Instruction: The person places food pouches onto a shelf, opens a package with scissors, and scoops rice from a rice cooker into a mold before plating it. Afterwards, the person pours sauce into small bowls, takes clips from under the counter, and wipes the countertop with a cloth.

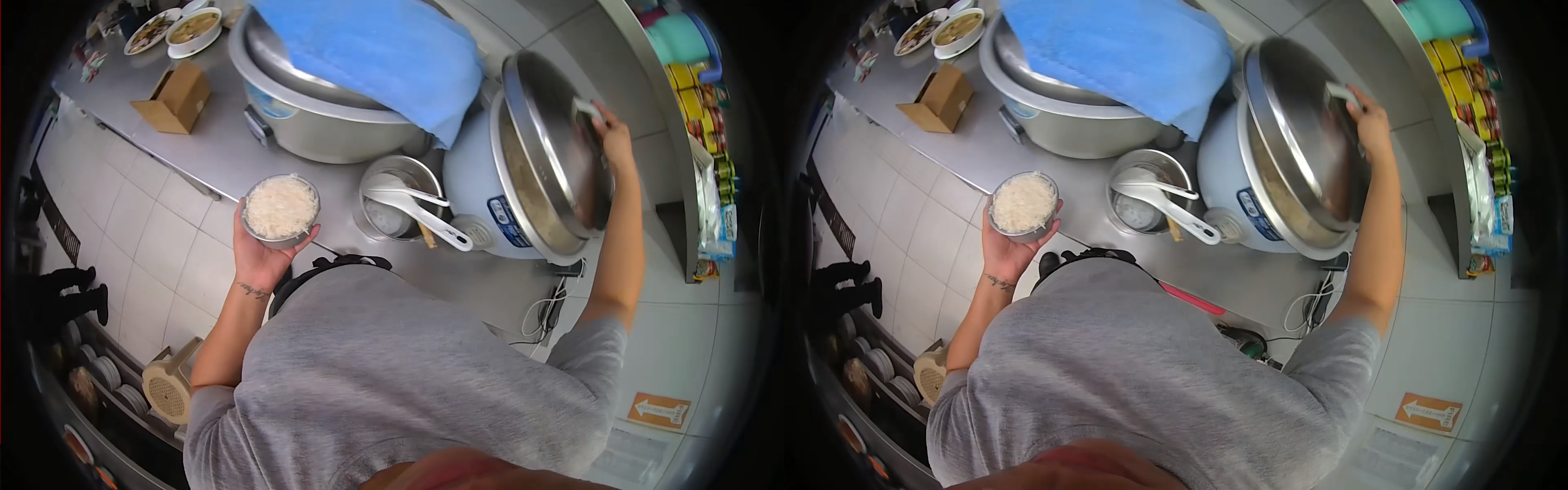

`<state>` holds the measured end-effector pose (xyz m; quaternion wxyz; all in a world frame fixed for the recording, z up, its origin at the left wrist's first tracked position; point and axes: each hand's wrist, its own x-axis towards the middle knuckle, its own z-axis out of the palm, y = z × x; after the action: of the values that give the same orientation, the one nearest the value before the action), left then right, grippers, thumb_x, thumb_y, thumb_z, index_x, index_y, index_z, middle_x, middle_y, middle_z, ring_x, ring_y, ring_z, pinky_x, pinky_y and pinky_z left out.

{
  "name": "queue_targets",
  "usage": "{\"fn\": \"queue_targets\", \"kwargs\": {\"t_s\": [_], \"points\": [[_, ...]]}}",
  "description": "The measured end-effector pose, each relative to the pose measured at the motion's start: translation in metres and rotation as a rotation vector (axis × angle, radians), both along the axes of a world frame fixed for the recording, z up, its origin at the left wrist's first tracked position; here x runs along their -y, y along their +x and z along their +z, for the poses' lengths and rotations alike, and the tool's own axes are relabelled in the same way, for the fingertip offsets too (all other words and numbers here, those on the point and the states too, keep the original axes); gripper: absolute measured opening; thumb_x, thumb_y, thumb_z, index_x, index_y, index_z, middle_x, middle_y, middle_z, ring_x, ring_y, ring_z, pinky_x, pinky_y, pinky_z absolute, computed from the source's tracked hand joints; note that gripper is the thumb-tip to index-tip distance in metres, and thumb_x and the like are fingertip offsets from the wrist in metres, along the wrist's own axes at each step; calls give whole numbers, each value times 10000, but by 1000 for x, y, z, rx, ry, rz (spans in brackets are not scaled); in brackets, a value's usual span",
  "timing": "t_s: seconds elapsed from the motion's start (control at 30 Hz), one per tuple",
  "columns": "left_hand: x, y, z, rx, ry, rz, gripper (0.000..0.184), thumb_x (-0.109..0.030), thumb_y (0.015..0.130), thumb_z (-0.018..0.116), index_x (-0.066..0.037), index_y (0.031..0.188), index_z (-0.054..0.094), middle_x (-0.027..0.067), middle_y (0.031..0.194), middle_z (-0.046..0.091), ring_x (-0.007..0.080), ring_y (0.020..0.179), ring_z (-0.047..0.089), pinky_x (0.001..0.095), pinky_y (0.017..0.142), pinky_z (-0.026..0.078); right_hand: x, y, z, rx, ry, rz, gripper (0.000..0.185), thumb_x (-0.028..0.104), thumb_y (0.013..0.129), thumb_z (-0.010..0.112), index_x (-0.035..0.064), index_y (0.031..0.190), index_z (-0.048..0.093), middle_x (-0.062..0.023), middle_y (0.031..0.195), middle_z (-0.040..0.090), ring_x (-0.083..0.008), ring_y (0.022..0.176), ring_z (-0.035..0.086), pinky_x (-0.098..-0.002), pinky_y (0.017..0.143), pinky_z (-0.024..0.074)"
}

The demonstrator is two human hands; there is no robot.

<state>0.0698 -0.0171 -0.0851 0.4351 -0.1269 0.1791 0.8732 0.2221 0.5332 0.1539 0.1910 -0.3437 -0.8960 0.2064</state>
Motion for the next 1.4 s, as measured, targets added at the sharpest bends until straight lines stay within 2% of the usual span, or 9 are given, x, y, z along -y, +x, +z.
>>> {"fn": "queue_targets", "kwargs": {"t_s": [0.17, 0.33, 0.5, 0.57, 0.63, 0.73, 0.8, 1.03, 1.4], "points": [[-32, 27, -1, 31, 7, -87, 641, -577, 948, 311, -138, 1407, 400, 142, 1423, 430, 410, 1295, 412, 554, 1002, 404, -34, 66, -63, 8, -67, -55, 388, 87, 887, 603, 119, 1274, 596, -171, 1233, 613, -273, 1144, 567, -329, 974, 411], [-22, 55, 2, 59, 99, -44, 623, -580, 937, 344, -158, 1386, 435, 87, 1418, 456, 306, 1305, 429, 583, 1056, 323, -73, 68, -95, 87, 297, 154, 370, 184, 910, 578, 104, 1271, 590, -167, 1236, 612, -274, 1147, 576, -335, 967, 426], [31, 72, -5, 84, 17, 147, 637, -596, 936, 328, -154, 1381, 435, 92, 1412, 460, 332, 1274, 460, 591, 1009, 374, -100, 65, -101, 118, 228, 104, 415, 227, 938, 560, 42, 1309, 542, -167, 1314, 559, -278, 1236, 515, -327, 1030, 375], [65, 77, -7, 88, 2, 260, 629, -596, 943, 309, -160, 1379, 437, 93, 1404, 466, 337, 1271, 461, 591, 1004, 380, -126, 59, -87, 303, 696, 55, 422, 190, 912, 599, 24, 1296, 549, -183, 1299, 565, -283, 1168, 563, -358, 986, 422], [104, 84, -8, 102, -19, 363, 624, -595, 948, 294, -163, 1375, 438, 96, 1395, 472, 341, 1270, 460, 592, 1004, 381, -31, 8, -51, -81, 594, -54, 387, 163, 908, 610, -5, 1255, 576, -168, 1253, 598, -261, 1103, 594, -355, 944, 453], [176, 101, -19, 102, 32, 524, 618, -595, 951, 289, -165, 1370, 437, 100, 1397, 465, 337, 1280, 449, 594, 1007, 380, 212, -68, -26, -672, 335, 247, 323, 123, 912, 608, -18, 1202, 608, -144, 1197, 623, -220, 1068, 598, -323, 922, 463], [227, 117, -24, 105, 53, 635, 618, -596, 950, 291, -163, 1366, 437, 102, 1404, 455, 336, 1285, 441, 596, 1012, 377, 336, -114, -49, -726, 83, 483, 277, 92, 917, 599, -17, 1171, 622, -114, 1151, 634, -184, 1048, 590, -296, 921, 454], [445, 207, -18, 72, -52, 1107, 607, -590, 940, 331, -173, 1367, 439, 96, 1413, 445, 312, 1291, 432, 596, 1030, 357, 707, -173, -202, 232, -888, 1229, 297, 85, 877, 642, 46, 1171, 627, -32, 987, 645, -110, 946, 593, -245, 869, 458], [749, 278, -58, 69, -213, 1908, 631, -479, 926, 326, -63, 1398, 373, 226, 1454, 341, 470, 1312, 331, 604, 1070, 291, 1058, -196, -291, 1163, -652, 1685, 298, 157, 859, 626, 38, 1132, 629, -44, 916, 670, -118, 848, 595, -263, 740, 471]]}}
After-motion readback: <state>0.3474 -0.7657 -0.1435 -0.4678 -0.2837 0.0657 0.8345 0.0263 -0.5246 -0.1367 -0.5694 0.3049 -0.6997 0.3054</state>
